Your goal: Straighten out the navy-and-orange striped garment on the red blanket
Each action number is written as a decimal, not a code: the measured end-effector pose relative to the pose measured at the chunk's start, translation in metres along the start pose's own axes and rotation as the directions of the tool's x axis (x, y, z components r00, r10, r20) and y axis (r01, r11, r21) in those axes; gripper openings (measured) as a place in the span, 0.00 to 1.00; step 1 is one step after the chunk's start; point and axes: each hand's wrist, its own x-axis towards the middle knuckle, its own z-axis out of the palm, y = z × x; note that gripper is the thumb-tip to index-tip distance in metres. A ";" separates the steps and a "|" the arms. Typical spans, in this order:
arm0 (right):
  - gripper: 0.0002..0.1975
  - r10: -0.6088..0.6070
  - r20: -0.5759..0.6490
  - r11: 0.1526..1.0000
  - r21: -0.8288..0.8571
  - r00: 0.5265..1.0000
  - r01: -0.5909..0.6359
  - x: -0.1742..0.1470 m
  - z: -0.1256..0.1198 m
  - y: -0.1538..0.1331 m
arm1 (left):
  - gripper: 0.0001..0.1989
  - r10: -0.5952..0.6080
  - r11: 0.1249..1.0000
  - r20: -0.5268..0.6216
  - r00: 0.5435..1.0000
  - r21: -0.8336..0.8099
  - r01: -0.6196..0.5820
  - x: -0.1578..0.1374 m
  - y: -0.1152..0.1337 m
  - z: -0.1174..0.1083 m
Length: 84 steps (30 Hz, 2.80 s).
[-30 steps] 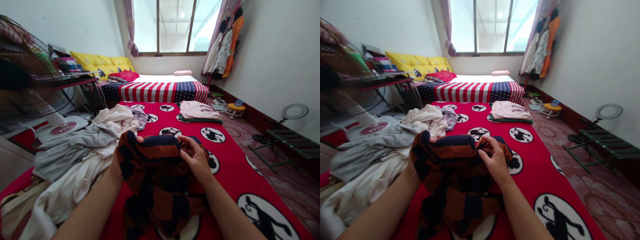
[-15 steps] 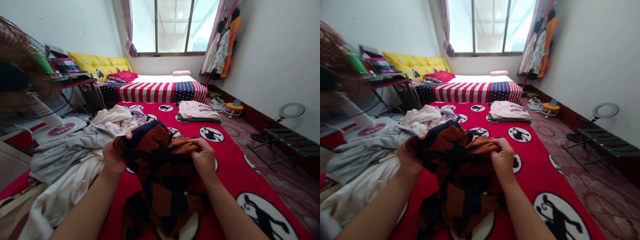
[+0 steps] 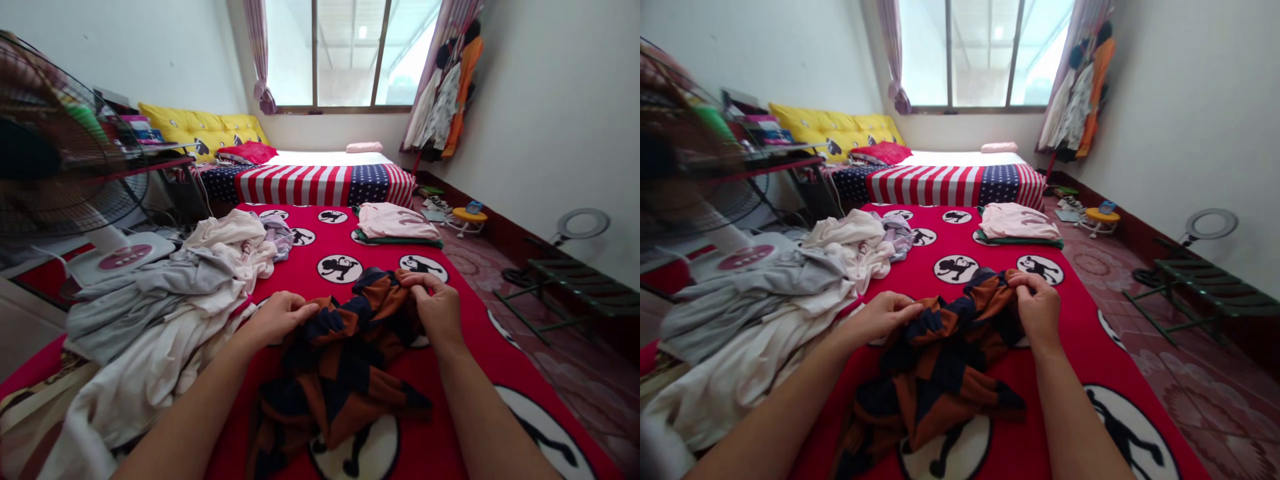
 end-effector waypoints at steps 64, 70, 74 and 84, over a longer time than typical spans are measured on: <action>0.08 -0.232 0.443 0.690 -0.553 0.866 0.467 -0.012 0.016 -0.011 | 0.12 0.371 0.888 0.070 0.926 0.263 -0.376 -0.011 0.028 0.033; 0.07 -0.239 0.445 0.683 -0.555 0.863 0.475 -0.013 0.017 -0.010 | 0.12 0.371 0.886 0.069 0.926 0.270 -0.376 -0.011 0.027 0.032; 0.06 -0.251 0.447 0.681 -0.549 0.859 0.485 -0.013 0.017 -0.009 | 0.12 0.374 0.884 0.070 0.925 0.273 -0.379 -0.011 0.027 0.032; 0.04 -0.257 0.447 0.678 -0.549 0.857 0.490 -0.015 0.018 -0.010 | 0.12 0.378 0.882 0.065 0.923 0.276 -0.381 -0.011 0.026 0.033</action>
